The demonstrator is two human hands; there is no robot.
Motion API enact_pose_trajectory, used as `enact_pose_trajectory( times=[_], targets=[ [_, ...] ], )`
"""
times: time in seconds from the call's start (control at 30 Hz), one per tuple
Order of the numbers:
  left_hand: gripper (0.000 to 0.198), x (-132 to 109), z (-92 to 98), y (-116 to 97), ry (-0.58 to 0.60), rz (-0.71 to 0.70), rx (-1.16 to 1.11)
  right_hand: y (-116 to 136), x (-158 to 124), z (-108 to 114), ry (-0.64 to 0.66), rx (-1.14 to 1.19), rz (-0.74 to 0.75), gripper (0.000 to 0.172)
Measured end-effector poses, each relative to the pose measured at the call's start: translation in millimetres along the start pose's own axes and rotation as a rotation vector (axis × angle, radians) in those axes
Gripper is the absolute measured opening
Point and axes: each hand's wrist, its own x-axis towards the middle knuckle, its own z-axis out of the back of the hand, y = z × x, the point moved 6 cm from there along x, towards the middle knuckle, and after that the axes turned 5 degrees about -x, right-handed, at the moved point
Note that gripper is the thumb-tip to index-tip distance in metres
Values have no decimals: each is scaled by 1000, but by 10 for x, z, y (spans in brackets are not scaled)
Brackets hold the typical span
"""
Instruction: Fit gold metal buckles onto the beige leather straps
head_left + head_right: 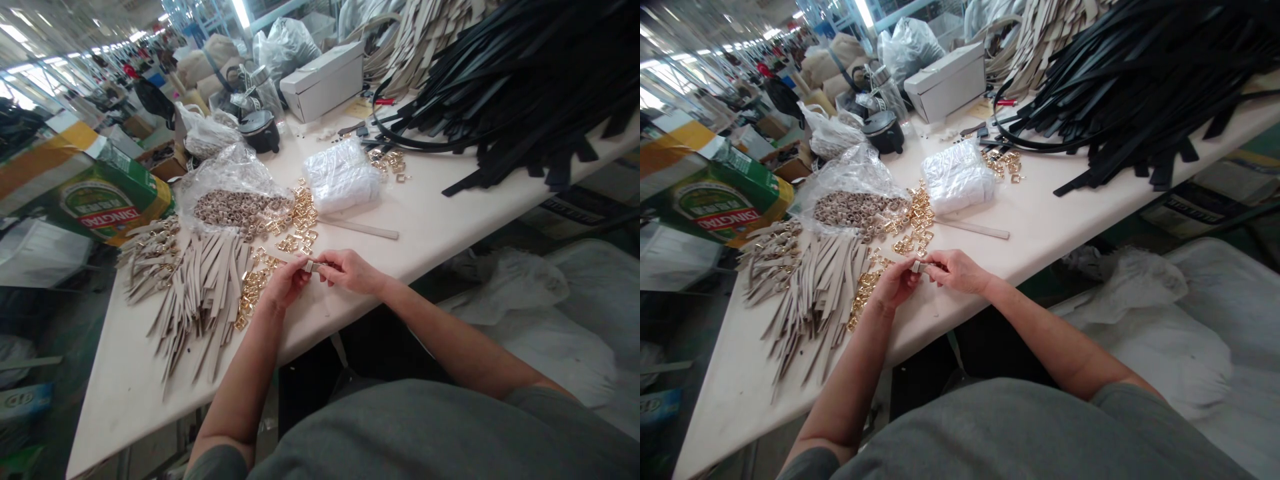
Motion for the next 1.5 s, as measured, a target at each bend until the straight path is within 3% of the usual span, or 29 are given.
enact_pose_trajectory(
  times=[0.17, 0.37, 0.53, 0.67, 0.93, 1.07, 1.13, 1.2, 1.3, 1.37, 1.5],
  targets=[
    [36, 17, 2, 36, 38, 53, -46, -36, 22, 3, -21, -42, -20, 17],
    [37, -11, -13, -4, -83, -195, 18, -68, -17, 90, -142, -126, -72, 26],
    [38, 16, -119, -18, -24, -273, 79, -83, -16, 163, -135, -228, -63, 29],
    [32, -56, -179, -102, -45, -410, 101, -139, 7, 189, -137, -259, -97, 34],
    [44, 16, -230, -39, 0, -464, 121, -245, -14, 251, -201, -388, -85, 28],
    [43, -18, -137, -11, -56, -392, 53, -276, -5, 209, -146, -242, -84, 32],
    [44, -122, 54, -62, -147, -371, -23, -277, 4, 202, -130, -141, -99, 41],
    [45, -293, 395, -213, -284, -414, -153, -286, 9, 228, -158, -73, -136, 48],
    [40, -616, 1123, -624, -541, -548, -329, -305, 8, 261, -206, -34, -183, 45],
    [31, -825, 1671, -969, -776, -609, -343, -312, 10, 249, -202, -52, -181, 41],
    [23, -984, 2492, -1633, -947, -662, -314, -349, 31, 218, -174, -131, -146, 37]
  ],
)
